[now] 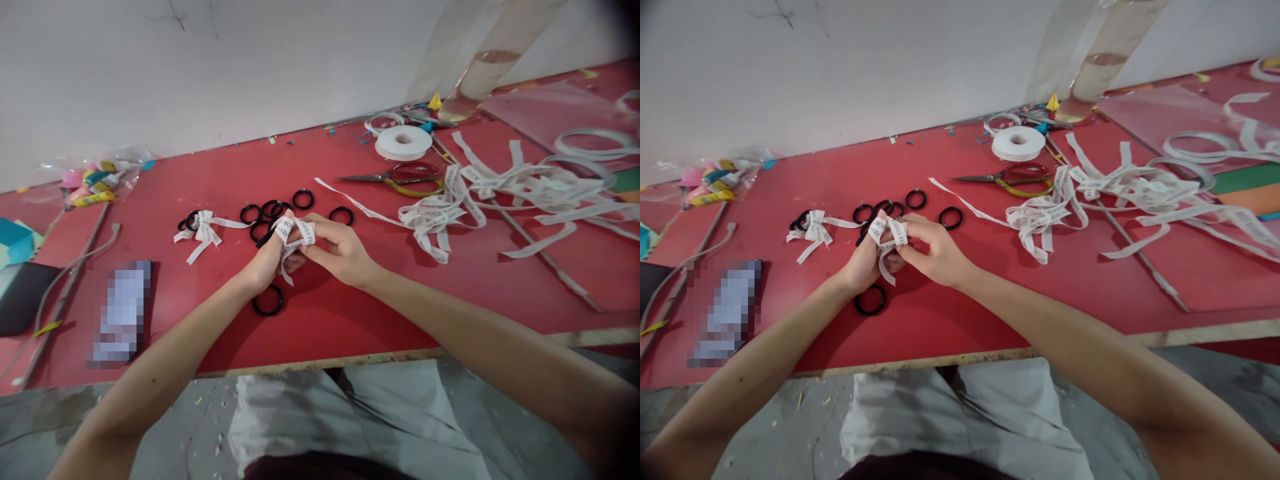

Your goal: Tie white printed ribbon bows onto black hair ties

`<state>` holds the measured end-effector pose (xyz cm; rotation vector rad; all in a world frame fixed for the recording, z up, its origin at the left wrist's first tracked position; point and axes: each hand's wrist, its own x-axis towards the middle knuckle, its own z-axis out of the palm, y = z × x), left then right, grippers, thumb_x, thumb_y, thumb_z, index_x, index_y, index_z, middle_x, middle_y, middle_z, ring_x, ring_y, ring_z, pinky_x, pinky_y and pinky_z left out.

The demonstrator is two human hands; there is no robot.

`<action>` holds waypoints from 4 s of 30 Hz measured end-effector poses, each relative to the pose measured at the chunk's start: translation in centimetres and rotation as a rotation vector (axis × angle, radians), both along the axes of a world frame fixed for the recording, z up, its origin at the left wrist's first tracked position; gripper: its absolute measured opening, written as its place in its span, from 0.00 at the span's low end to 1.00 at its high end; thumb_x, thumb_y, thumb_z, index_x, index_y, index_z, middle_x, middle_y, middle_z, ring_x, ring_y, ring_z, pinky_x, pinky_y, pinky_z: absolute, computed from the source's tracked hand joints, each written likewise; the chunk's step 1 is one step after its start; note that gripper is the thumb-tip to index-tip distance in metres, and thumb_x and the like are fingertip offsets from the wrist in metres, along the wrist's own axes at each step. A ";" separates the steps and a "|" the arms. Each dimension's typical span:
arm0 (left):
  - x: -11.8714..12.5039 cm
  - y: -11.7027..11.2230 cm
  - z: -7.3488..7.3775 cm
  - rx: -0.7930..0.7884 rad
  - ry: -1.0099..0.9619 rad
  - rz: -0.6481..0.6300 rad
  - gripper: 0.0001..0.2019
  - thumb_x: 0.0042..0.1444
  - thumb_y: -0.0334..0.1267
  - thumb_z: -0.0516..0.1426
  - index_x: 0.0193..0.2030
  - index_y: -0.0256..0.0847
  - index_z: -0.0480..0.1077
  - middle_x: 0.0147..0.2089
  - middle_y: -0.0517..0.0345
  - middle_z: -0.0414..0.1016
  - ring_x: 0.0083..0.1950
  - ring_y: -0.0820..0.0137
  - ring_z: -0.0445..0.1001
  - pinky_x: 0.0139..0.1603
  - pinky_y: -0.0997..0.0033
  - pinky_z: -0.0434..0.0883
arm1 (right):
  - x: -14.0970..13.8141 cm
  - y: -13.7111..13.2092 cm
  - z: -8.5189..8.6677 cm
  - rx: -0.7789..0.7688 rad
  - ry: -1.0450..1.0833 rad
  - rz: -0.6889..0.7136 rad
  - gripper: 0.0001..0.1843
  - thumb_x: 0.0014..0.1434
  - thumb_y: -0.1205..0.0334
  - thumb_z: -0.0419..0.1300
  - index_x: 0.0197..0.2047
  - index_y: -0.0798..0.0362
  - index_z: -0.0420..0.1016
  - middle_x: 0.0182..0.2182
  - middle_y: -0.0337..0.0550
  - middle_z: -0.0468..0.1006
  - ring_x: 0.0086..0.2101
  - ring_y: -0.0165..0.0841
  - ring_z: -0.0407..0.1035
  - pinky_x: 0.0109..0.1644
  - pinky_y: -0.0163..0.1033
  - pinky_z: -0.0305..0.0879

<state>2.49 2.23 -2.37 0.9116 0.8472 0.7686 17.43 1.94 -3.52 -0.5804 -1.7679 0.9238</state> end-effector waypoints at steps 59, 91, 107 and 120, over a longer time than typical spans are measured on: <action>0.0 -0.1 -0.4 0.051 0.096 -0.096 0.30 0.55 0.69 0.50 0.24 0.42 0.52 0.20 0.68 0.47 0.19 0.82 0.43 0.19 0.79 0.41 | -0.1 0.3 0.1 0.164 -0.163 -0.136 0.11 0.57 0.72 0.58 0.28 0.51 0.61 0.28 0.35 0.65 0.30 0.29 0.61 0.35 0.36 0.60; -0.4 0.2 -0.5 0.138 0.203 -0.232 0.30 0.59 0.69 0.41 0.23 0.42 0.51 0.21 0.69 0.43 0.19 0.81 0.39 0.19 0.78 0.41 | 0.1 0.3 0.0 0.133 -0.184 -0.144 0.08 0.56 0.72 0.58 0.30 0.52 0.64 0.29 0.36 0.67 0.31 0.29 0.63 0.36 0.36 0.61; -0.4 0.0 -0.1 0.091 0.206 -0.214 0.29 0.60 0.67 0.43 0.23 0.42 0.50 0.21 0.69 0.43 0.20 0.81 0.39 0.18 0.79 0.41 | 0.1 0.2 0.0 0.148 -0.206 -0.153 0.07 0.56 0.72 0.58 0.30 0.52 0.64 0.29 0.36 0.67 0.30 0.29 0.63 0.36 0.36 0.61; -0.5 -0.1 -0.2 0.081 0.202 -0.192 0.30 0.59 0.68 0.44 0.23 0.42 0.51 0.20 0.69 0.44 0.19 0.81 0.40 0.19 0.78 0.41 | 0.0 0.3 0.0 0.136 -0.213 -0.160 0.06 0.56 0.70 0.58 0.30 0.52 0.65 0.28 0.36 0.68 0.30 0.30 0.64 0.36 0.37 0.61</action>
